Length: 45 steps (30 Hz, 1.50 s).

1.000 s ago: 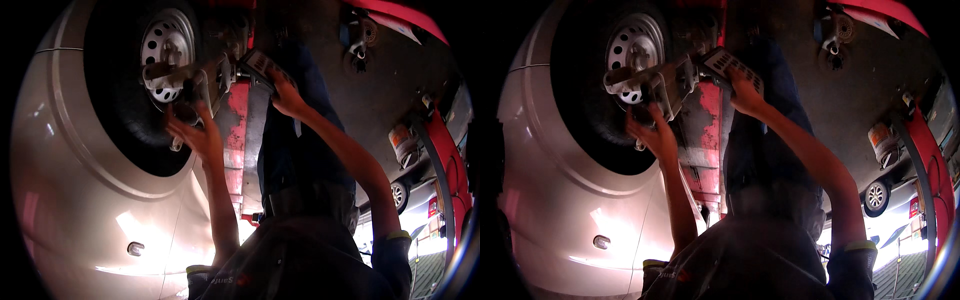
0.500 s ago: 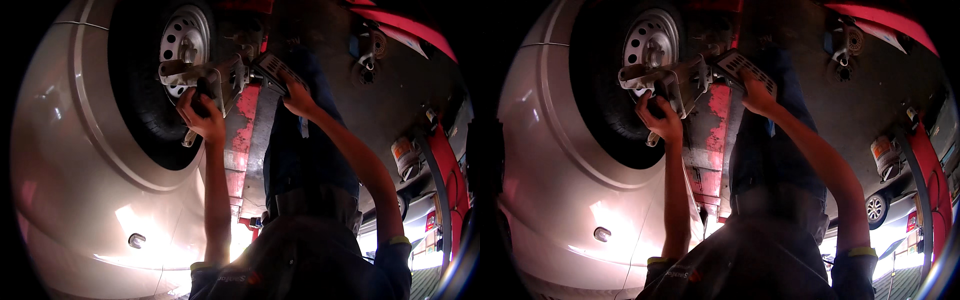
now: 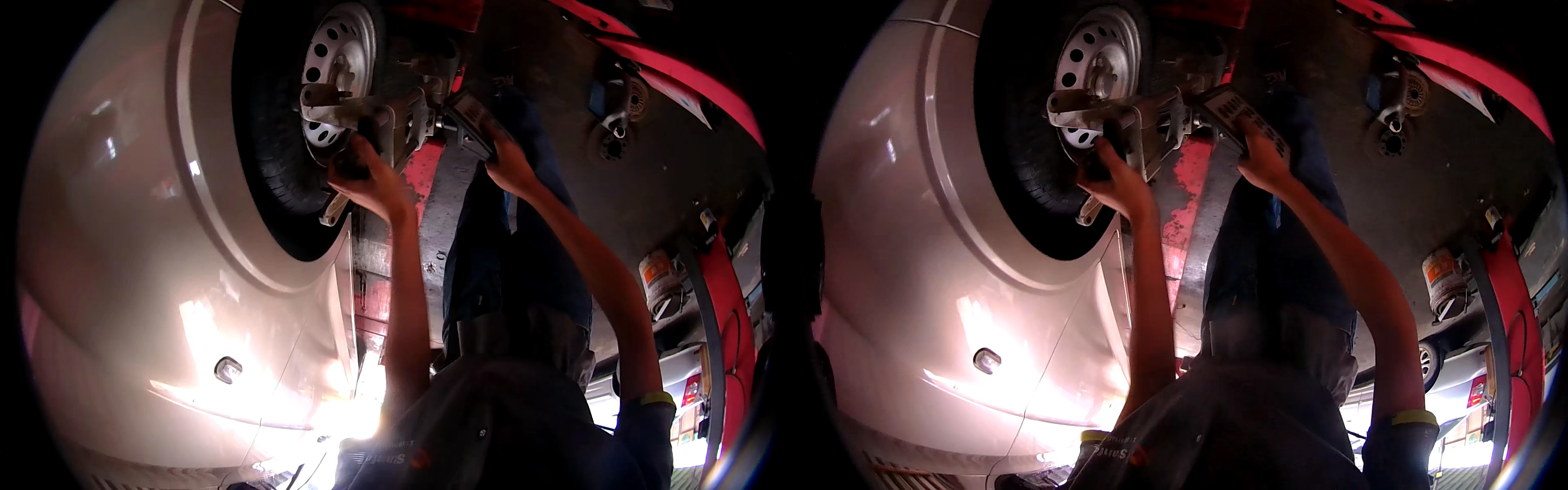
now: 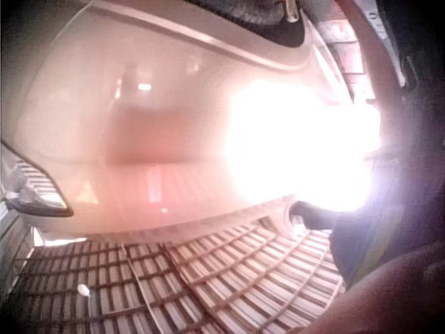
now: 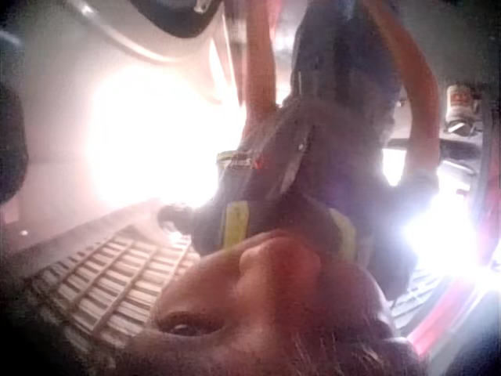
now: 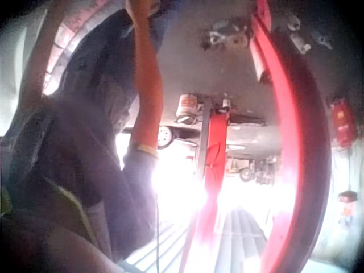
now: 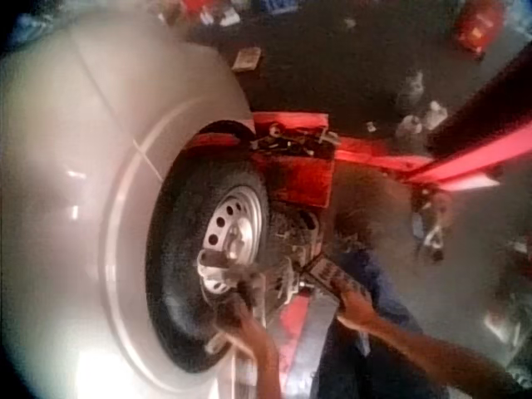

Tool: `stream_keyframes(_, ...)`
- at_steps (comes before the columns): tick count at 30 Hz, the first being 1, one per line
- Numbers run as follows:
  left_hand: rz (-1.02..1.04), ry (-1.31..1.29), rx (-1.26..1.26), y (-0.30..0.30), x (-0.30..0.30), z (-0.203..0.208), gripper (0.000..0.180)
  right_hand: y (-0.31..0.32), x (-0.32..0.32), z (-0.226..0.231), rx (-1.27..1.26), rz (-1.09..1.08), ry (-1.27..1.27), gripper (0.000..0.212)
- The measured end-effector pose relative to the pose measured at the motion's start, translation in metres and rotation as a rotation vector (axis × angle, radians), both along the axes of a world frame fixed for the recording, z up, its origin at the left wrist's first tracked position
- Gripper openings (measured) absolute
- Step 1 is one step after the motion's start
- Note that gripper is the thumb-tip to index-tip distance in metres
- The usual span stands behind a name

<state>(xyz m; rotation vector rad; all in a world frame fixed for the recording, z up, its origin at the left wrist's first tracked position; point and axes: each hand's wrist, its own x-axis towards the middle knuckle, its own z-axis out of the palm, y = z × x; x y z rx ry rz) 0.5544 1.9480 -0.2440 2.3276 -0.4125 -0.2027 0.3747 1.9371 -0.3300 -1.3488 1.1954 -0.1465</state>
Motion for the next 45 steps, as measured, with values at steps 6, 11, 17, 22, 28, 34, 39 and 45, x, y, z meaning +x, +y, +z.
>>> stream_keyframes(6,0.123,-0.109,0.206,-0.010,0.001,-0.003,0.044,0.005,0.000,0.000,0.014,-0.021,0.017,0.065)
stream_keyframes(11,-0.493,-0.336,0.137,0.016,0.027,-0.008,0.040,0.009,-0.006,-0.016,0.010,-0.012,0.006,0.067)
stream_keyframes(17,-1.071,-0.309,0.032,0.018,0.055,0.012,0.044,0.012,-0.011,-0.025,0.072,-0.018,-0.011,0.066)
stream_keyframes(22,-0.483,-0.189,-0.016,0.019,0.009,0.001,0.051,0.010,-0.012,-0.023,-0.030,-0.028,-0.006,0.064)
stream_keyframes(28,0.480,0.120,0.096,-0.035,-0.011,0.012,0.041,0.015,-0.011,-0.026,-0.045,-0.026,-0.014,0.067)
stream_keyframes(34,0.266,-0.117,0.171,-0.019,0.003,-0.006,0.039,0.014,-0.006,-0.019,0.036,0.021,0.005,0.070)
stream_keyframes(39,-0.259,-0.090,-0.074,0.011,0.015,-0.010,0.054,0.018,-0.009,-0.026,-0.090,0.025,0.010,0.072)
stream_keyframes(45,-0.964,-0.278,-0.010,0.009,0.054,0.014,0.062,0.009,-0.010,-0.019,0.038,0.006,0.012,0.067)
